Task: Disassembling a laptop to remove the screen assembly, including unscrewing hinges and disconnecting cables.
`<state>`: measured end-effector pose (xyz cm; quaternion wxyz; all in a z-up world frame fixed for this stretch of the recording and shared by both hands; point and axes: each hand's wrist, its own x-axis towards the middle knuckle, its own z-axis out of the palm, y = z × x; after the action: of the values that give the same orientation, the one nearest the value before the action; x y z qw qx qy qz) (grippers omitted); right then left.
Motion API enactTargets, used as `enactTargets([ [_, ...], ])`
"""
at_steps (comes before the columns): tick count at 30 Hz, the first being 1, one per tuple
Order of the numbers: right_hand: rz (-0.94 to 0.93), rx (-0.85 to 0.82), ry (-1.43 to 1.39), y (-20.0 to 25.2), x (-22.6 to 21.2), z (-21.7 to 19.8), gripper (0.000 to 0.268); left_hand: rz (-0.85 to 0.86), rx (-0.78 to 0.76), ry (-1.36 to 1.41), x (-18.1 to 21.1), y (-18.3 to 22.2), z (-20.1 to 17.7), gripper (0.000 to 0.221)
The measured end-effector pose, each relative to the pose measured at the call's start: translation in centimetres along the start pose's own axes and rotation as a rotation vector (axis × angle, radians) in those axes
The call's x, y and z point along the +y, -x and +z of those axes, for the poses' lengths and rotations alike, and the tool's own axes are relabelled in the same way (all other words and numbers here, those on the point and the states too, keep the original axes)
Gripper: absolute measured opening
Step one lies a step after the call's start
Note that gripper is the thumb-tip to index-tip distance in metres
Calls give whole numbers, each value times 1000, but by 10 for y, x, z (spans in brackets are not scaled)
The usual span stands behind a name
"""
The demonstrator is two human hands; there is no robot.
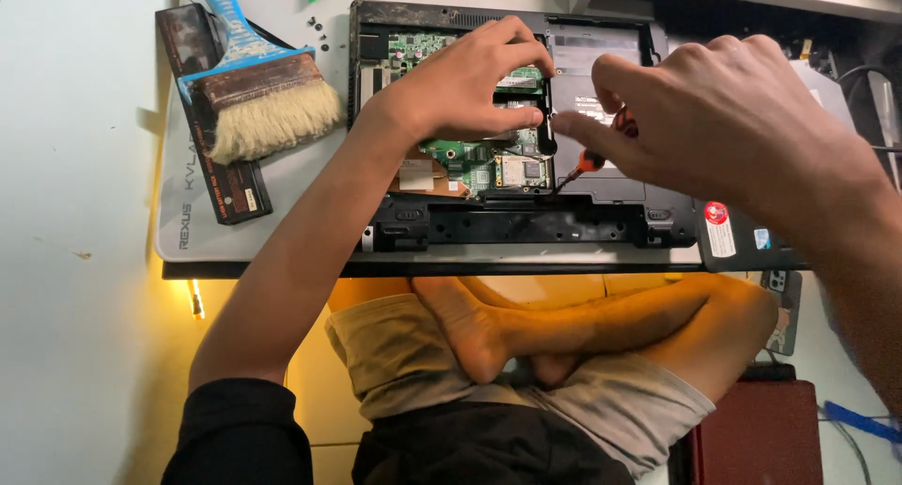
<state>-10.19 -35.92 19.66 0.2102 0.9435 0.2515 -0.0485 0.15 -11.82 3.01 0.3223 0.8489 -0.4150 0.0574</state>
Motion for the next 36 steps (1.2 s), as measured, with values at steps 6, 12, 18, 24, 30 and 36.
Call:
enactTargets([
  [6,-69,-41,-86,2,2,3,58,-54,-37,9,4,1,-5,42],
  [12,-208,-27,-270,8,1,0,32,-36,-19,16,4,0,-6,39],
  [18,12,13,-13,6,-3,0,50,-56,-28,23,7,0,-9,35],
  [24,41,-62,-183,6,-11,-13,69,-34,-13,32,5,2,-9,32],
  [30,-153,125,-265,9,-3,0,54,-23,15,43,8,4,-13,30],
  [36,-130,185,-204,5,3,19,33,-4,15,44,5,3,-11,30],
])
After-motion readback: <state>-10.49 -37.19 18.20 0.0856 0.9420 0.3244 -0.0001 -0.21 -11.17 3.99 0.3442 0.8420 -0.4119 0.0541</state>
